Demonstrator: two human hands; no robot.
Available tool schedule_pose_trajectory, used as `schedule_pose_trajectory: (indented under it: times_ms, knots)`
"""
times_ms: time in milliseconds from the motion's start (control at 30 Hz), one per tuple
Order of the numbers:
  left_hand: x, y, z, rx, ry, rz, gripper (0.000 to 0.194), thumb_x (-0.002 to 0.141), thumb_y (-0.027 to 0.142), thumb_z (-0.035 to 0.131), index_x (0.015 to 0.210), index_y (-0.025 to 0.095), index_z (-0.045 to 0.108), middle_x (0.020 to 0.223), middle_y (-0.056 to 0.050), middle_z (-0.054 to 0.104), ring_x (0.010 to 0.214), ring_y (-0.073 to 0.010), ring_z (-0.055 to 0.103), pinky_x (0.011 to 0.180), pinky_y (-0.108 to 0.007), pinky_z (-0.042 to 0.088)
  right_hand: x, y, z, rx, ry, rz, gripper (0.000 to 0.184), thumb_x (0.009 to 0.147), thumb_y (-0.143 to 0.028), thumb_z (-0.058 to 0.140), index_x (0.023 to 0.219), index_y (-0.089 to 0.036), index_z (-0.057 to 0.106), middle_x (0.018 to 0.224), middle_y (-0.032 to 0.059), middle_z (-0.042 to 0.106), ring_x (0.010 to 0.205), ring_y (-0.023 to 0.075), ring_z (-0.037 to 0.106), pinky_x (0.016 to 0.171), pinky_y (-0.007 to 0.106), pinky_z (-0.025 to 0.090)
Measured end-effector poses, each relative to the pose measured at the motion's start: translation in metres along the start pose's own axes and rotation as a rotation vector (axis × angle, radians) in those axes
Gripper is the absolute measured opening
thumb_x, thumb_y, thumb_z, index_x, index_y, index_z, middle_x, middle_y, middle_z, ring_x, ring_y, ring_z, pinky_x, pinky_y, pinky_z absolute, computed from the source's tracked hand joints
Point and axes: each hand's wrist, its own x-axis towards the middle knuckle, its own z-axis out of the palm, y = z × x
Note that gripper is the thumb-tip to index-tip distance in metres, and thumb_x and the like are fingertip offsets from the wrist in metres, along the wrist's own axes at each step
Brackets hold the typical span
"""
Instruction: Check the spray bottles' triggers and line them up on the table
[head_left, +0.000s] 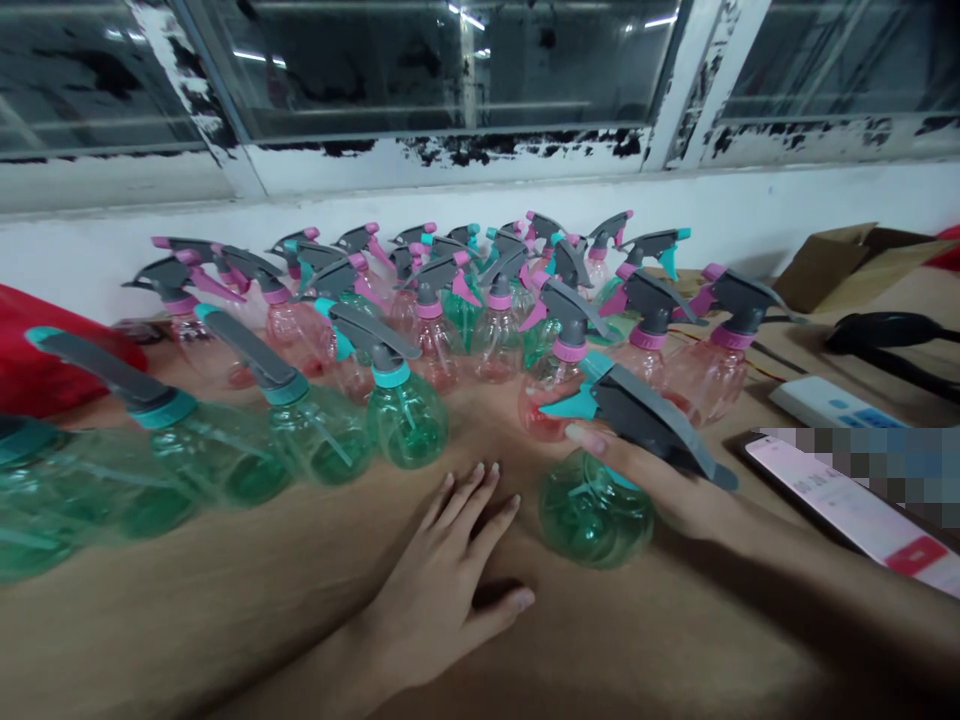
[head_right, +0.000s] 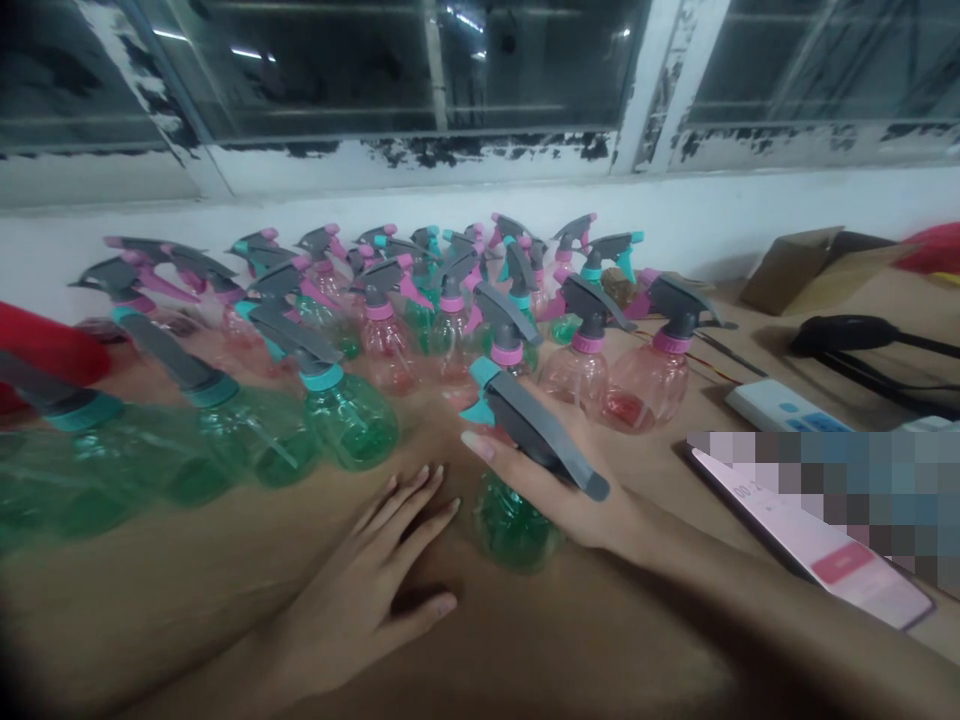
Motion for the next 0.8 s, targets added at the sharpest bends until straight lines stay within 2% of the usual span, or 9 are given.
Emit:
schedule_pose_trajectory:
  times_ms: [133, 333, 500, 633, 800]
  knots:
    - [-0.001, -0.001, 0.001, -0.011, 0.001, -0.008, 0.063, 0.089, 0.053, 0.052, 0.139, 0.018, 0.039, 0.153, -0.013, 0.021, 0.139, -0.0313, 0.019, 0.108, -0.052, 0.027, 0.0, -0.001, 0.0, 0.035, -0.035, 0.091, 0.014, 0.087, -0.035, 0.056, 0.094, -0.029, 0.066, 0.101, 0.0013, 0.067, 0.111, 0.0255, 0.058, 0.099, 0.043, 0.045]
    - [-0.001, 0.0, 0.001, -0.018, 0.007, -0.006, 0.061, 0.09, 0.052, 0.052, 0.138, 0.017, 0.041, 0.153, -0.012, 0.022, 0.139, -0.0311, 0.019, 0.109, -0.052, 0.026, -0.001, 0.005, 0.0, 0.086, -0.071, 0.11, 0.025, 0.089, -0.036, 0.053, 0.111, -0.031, 0.064, 0.11, 0.0, 0.067, 0.11, 0.024, 0.06, 0.102, 0.041, 0.044]
    - [-0.001, 0.0, 0.001, 0.009, -0.006, -0.001, 0.062, 0.09, 0.053, 0.051, 0.139, 0.016, 0.04, 0.153, -0.014, 0.022, 0.14, -0.0308, 0.017, 0.108, -0.052, 0.027, 0.0, 0.007, 0.0, 0.123, -0.076, 0.089, 0.028, 0.09, -0.034, 0.053, 0.117, -0.032, 0.062, 0.123, -0.0008, 0.063, 0.12, 0.0221, 0.054, 0.107, 0.038, 0.038]
    - [-0.001, -0.001, 0.001, 0.01, -0.006, 0.005, 0.062, 0.09, 0.054, 0.05, 0.139, 0.016, 0.039, 0.153, -0.014, 0.021, 0.14, -0.0306, 0.017, 0.108, -0.052, 0.027, 0.003, 0.0, 0.0, 0.133, -0.072, 0.047, 0.026, 0.088, -0.032, 0.056, 0.113, -0.033, 0.063, 0.115, -0.0009, 0.066, 0.116, 0.0224, 0.057, 0.106, 0.039, 0.04]
    - [-0.001, 0.0, 0.0, 0.011, -0.003, 0.004, 0.062, 0.09, 0.053, 0.051, 0.138, 0.016, 0.04, 0.153, -0.014, 0.022, 0.14, -0.0308, 0.017, 0.109, -0.051, 0.026, 0.003, -0.002, 0.0, 0.083, -0.077, 0.068, 0.025, 0.088, -0.039, 0.055, 0.109, -0.029, 0.063, 0.103, 0.0023, 0.066, 0.104, 0.0247, 0.061, 0.099, 0.043, 0.044]
